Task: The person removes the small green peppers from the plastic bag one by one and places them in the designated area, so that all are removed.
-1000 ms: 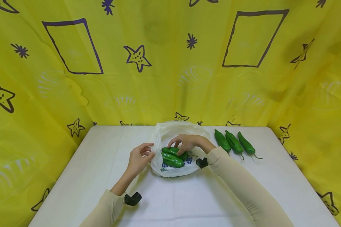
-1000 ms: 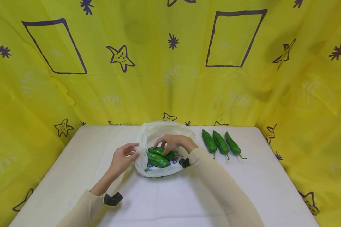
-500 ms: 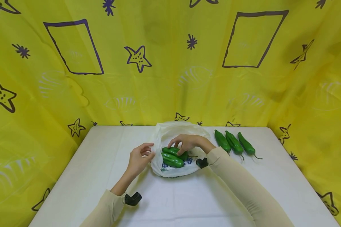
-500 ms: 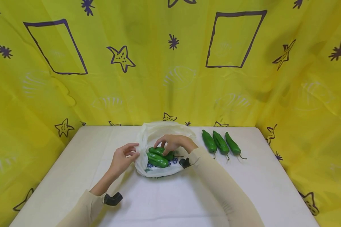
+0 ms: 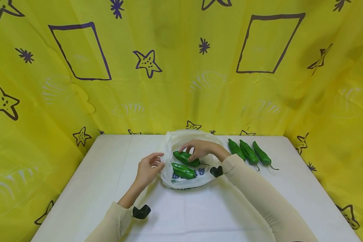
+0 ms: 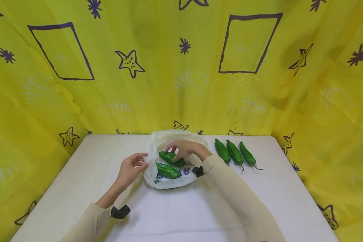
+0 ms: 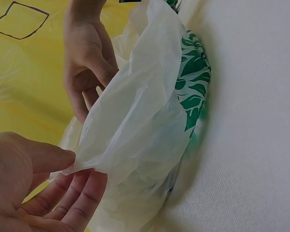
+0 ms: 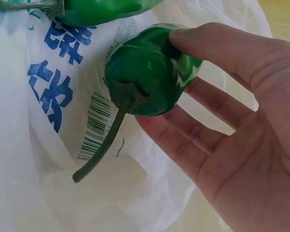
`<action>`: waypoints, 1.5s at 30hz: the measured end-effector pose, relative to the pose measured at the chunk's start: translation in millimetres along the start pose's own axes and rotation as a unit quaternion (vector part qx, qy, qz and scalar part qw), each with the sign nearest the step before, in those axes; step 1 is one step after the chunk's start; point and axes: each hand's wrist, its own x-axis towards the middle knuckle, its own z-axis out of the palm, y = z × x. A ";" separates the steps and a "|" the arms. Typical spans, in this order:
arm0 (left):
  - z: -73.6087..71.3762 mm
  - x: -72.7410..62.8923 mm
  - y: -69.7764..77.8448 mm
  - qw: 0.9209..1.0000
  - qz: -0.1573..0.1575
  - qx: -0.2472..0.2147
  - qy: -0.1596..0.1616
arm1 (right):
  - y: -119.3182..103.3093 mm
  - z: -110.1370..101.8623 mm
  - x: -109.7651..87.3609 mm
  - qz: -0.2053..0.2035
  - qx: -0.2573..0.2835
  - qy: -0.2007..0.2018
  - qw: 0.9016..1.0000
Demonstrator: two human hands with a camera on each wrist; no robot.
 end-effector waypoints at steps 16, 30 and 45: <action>0.9 1.5 2.7 1.000 -0.002 0.005 0.000 | -3.0 -12.6 -16.5 -0.036 0.013 0.039 0.999; 0.0 0.6 3.0 1.000 -0.005 0.007 0.001 | -13.2 -22.4 -36.1 -0.054 0.044 0.071 0.995; 1.6 0.1 0.6 1.000 -0.005 0.007 0.000 | -16.4 -22.6 -46.8 -0.081 0.052 0.157 0.983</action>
